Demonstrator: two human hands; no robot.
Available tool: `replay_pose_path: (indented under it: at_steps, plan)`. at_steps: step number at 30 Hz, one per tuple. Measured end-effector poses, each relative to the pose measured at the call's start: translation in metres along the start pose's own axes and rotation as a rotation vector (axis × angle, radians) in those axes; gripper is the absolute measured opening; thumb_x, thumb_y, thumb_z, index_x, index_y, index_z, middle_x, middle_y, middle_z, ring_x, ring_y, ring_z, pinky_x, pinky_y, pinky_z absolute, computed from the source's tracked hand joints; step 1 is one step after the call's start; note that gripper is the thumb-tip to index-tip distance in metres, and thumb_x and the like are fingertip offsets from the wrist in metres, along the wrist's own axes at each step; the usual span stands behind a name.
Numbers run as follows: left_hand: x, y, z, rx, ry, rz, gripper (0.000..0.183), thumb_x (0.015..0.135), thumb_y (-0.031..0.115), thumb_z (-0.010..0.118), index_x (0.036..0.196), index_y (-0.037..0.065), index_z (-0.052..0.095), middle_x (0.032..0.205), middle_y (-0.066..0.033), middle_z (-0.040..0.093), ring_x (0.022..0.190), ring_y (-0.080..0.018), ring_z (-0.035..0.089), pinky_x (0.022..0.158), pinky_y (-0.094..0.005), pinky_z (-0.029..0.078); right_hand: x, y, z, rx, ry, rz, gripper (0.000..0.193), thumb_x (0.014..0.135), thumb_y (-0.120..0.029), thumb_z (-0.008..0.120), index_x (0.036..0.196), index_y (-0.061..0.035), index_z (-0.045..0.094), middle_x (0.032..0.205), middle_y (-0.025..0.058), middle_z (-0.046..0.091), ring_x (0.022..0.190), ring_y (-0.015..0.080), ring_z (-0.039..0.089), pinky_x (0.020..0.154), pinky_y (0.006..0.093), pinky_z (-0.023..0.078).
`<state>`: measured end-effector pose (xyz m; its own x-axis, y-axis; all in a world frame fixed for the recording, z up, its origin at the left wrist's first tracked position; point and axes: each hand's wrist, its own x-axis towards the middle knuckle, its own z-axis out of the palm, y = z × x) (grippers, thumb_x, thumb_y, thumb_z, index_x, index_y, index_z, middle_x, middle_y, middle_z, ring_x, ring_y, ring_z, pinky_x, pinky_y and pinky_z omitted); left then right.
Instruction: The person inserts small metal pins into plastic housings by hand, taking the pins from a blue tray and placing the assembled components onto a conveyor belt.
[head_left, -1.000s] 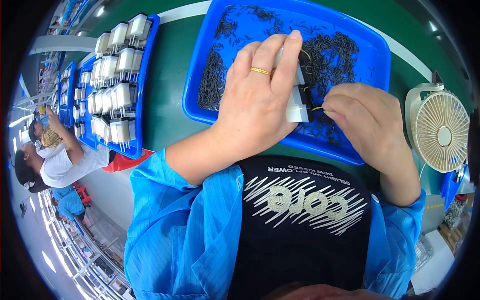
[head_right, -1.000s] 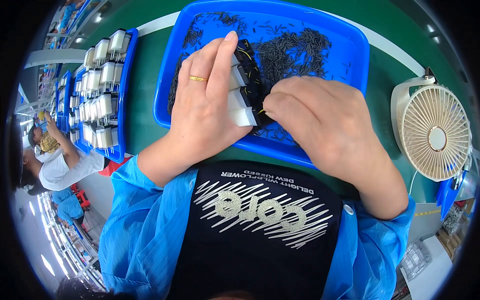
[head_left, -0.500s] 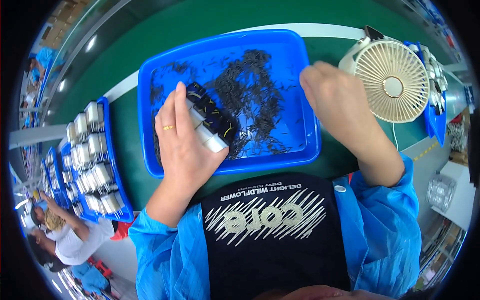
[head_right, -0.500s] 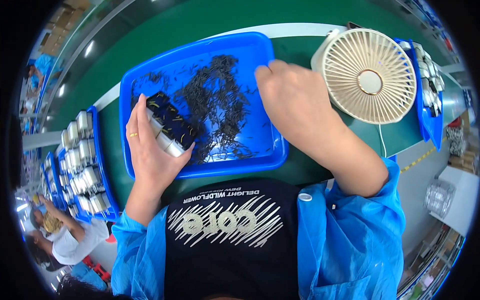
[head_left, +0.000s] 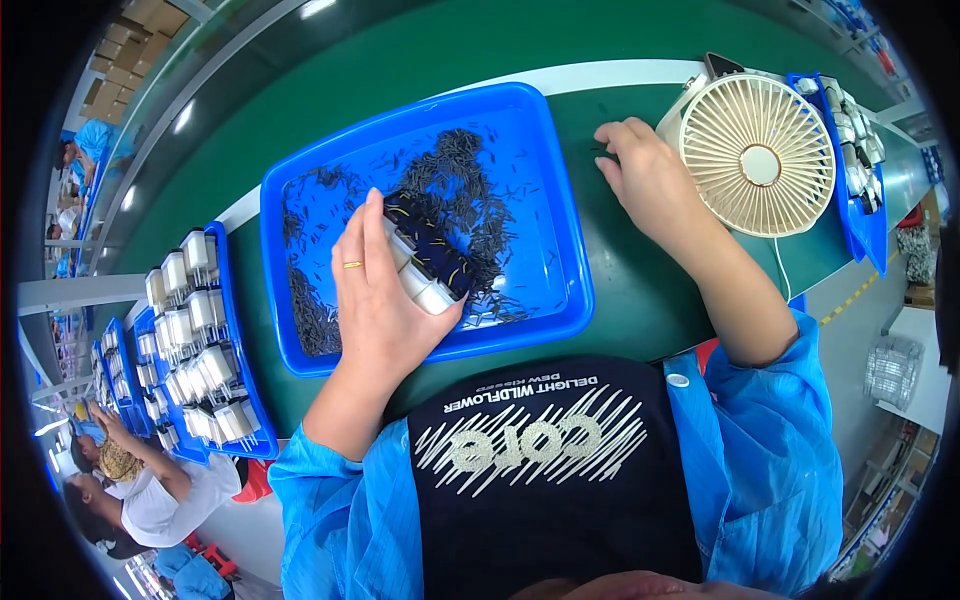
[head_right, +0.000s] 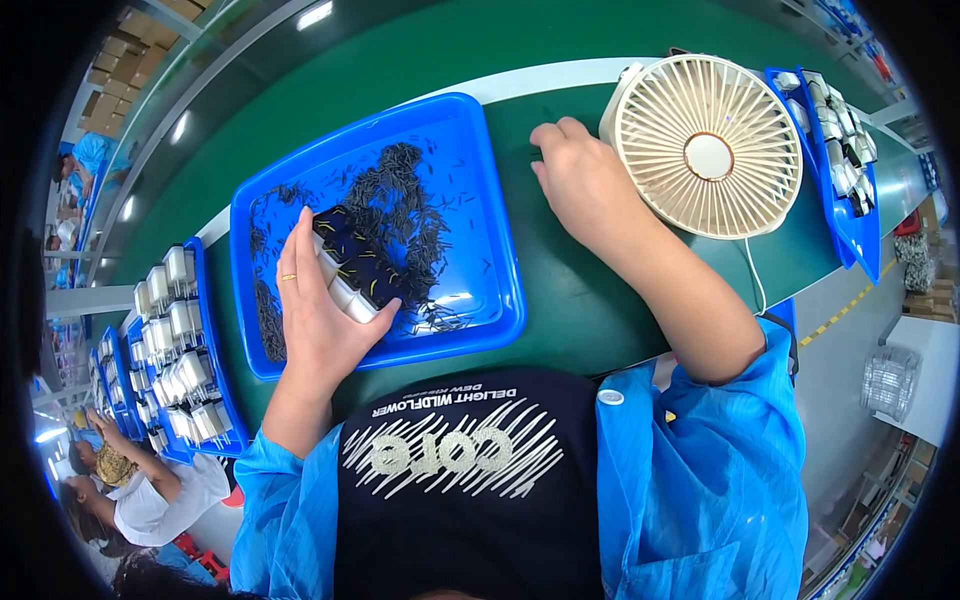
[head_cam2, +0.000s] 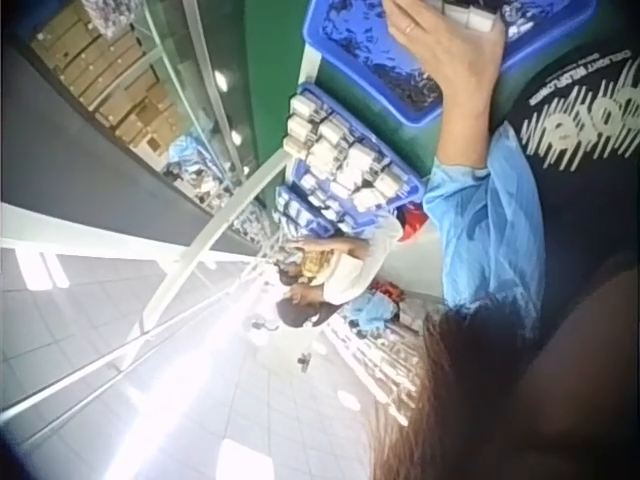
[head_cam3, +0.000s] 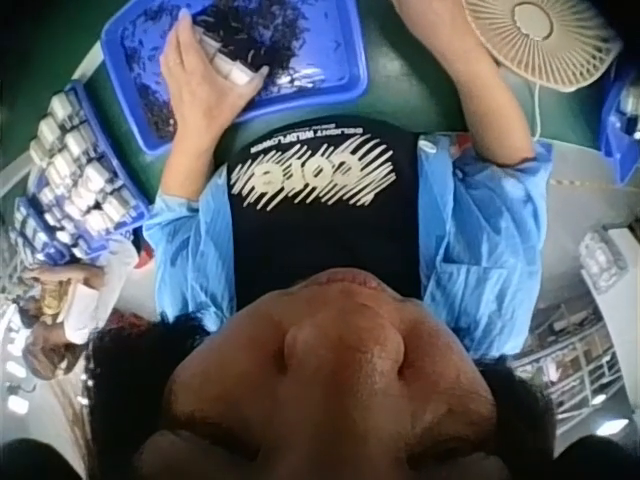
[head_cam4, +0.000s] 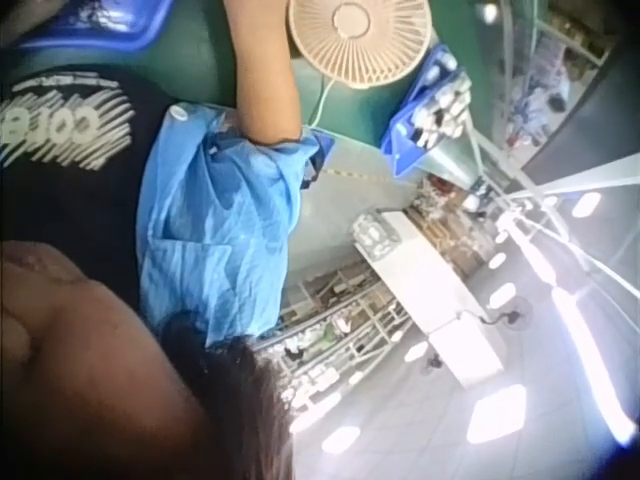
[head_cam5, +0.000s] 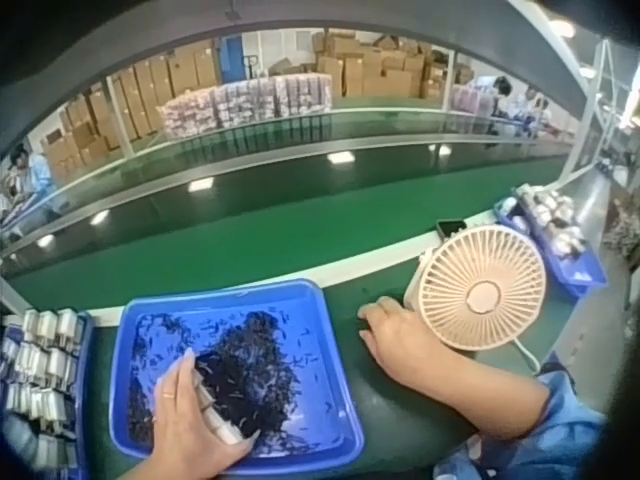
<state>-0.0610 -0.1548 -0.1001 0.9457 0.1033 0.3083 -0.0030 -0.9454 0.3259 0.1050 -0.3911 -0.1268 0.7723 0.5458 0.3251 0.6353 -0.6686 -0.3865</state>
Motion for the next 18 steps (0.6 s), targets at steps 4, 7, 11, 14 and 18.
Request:
replay_pose_path:
  at_steps: [4,7,11,14,18]
  plan:
    - [0.000,0.000,0.000,-0.019,-0.004,0.012,0.115,0.050,0.018,0.086,0.142,-0.003,0.022,0.133,-0.0219,0.039,0.123,-0.0366,0.038,0.105,-0.0438,0.031,0.009,0.003,0.011,-0.145,-0.027,0.041,0.013,0.080,-0.003,0.063,0.091,0.0017,0.058,0.091,0.0185,0.060,0.079,0.0346,0.061,0.070,0.0410,0.051]
    - [0.000,-0.001,0.003,-0.039,-0.003,0.010,0.115,0.050,0.019,0.087,0.142,-0.003,0.021,0.134,-0.0223,0.038,0.123,-0.0372,0.038,0.105,-0.0433,0.031,0.015,0.003,0.015,-0.123,-0.075,0.055,0.008,0.080,-0.003,0.062,0.084,0.0015,0.056,0.087,0.0191,0.059,0.078,0.0359,0.061,0.069,0.0428,0.051]
    - [0.000,0.001,0.007,-0.081,-0.013,0.023,0.115,0.049,0.020,0.087,0.142,-0.003,0.022,0.134,-0.0223,0.038,0.121,-0.0375,0.039,0.104,-0.0438,0.033,0.020,0.010,0.014,-0.093,-0.090,-0.056,0.007,0.080,-0.002,0.059,0.079,0.0020,0.055,0.080,0.0190,0.058,0.077,0.0374,0.059,0.069,0.0450,0.049]
    - [0.000,0.000,0.008,-0.133,0.017,0.078,0.109,0.048,0.014,0.081,0.140,-0.005,0.025,0.131,-0.0234,0.038,0.117,-0.0413,0.040,0.101,-0.0459,0.035,0.018,0.010,0.015,-0.140,-0.057,-0.140,0.007,0.080,-0.001,0.057,0.076,0.0018,0.052,0.076,0.0191,0.058,0.072,0.0381,0.058,0.068,0.0437,0.049]
    - [-0.002,0.000,0.005,-0.198,0.025,0.024,0.115,0.050,0.019,0.084,0.142,-0.004,0.019,0.134,-0.0249,0.033,0.123,-0.0412,0.035,0.105,-0.0464,0.032,0.023,-0.017,-0.015,-0.020,-0.037,-0.137,0.008,0.075,0.000,0.061,0.076,0.0029,0.054,0.075,0.0153,0.063,0.068,0.0311,0.063,0.063,0.0386,0.053]
